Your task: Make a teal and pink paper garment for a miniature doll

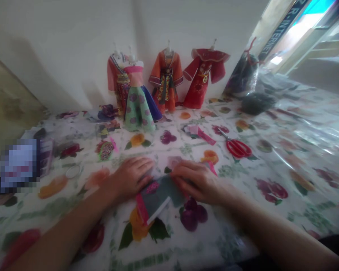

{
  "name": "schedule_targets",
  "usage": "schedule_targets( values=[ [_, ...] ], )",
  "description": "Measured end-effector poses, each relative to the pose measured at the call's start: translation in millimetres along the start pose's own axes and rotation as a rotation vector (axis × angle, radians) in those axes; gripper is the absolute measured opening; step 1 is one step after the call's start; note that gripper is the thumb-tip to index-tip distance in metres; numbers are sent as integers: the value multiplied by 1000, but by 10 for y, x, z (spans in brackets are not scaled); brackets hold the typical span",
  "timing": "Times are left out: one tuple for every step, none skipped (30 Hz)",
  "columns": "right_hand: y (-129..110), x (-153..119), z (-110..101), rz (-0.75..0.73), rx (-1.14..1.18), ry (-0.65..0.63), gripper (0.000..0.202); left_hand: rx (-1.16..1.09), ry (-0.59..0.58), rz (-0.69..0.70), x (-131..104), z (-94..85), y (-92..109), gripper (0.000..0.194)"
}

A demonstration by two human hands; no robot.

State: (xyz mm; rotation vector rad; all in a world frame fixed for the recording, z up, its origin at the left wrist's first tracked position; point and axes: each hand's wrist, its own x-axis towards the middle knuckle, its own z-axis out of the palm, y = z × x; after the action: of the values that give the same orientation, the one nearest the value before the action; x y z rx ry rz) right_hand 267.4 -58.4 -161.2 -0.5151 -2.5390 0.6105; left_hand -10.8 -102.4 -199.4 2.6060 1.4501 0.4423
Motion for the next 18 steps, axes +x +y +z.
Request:
schedule_targets(
  values=[
    [2,-4,3,0,2,1,21,15,-2,-3,0,0,-4,47],
    [3,-7,6,-2,5,3,21,30,1,-7,-1,-2,-8,48],
    [6,-10,9,-6,9,7,21,43,6,-16,-3,-6,-10,48],
    [8,-12,11,-12,14,12,21,52,14,-25,-4,-13,-10,48],
    [10,-13,13,-20,18,19,21,58,21,-34,-4,-21,-8,48],
    [11,-14,15,-25,19,24,21,60,25,-38,-3,-31,-3,48],
    [11,-13,15,-29,20,29,20,59,25,-35,0,-40,4,49],
    [11,-12,15,-32,22,34,20,58,24,-27,4,-49,12,50],
    [8,-9,13,-34,25,35,20,57,21,-15,9,-56,21,51],
    [5,-6,10,-34,28,34,19,57,17,-3,15,-60,29,51],
    [1,-2,6,-32,32,31,19,59,11,6,21,-62,37,52],
    [-4,1,2,-31,37,28,19,63,6,10,26,-62,44,52],
    [-9,4,-2,-33,40,28,19,69,-1,10,30,-60,48,52],
    [-13,7,-6,-35,40,25,19,75,-9,6,32,-57,51,52],
    [-17,9,-9,-39,40,22,19,81,-18,1,33,-52,52,52],
    [-21,10,-11,-43,40,21,19,87,-23,-3,34,-48,51,53],
    [-23,9,-12,-47,40,22,19,93,-25,-8,34,-43,48,53],
    [-25,7,-11,-49,41,25,19,100,-22,-15,34,-37,43,53]
  ],
)
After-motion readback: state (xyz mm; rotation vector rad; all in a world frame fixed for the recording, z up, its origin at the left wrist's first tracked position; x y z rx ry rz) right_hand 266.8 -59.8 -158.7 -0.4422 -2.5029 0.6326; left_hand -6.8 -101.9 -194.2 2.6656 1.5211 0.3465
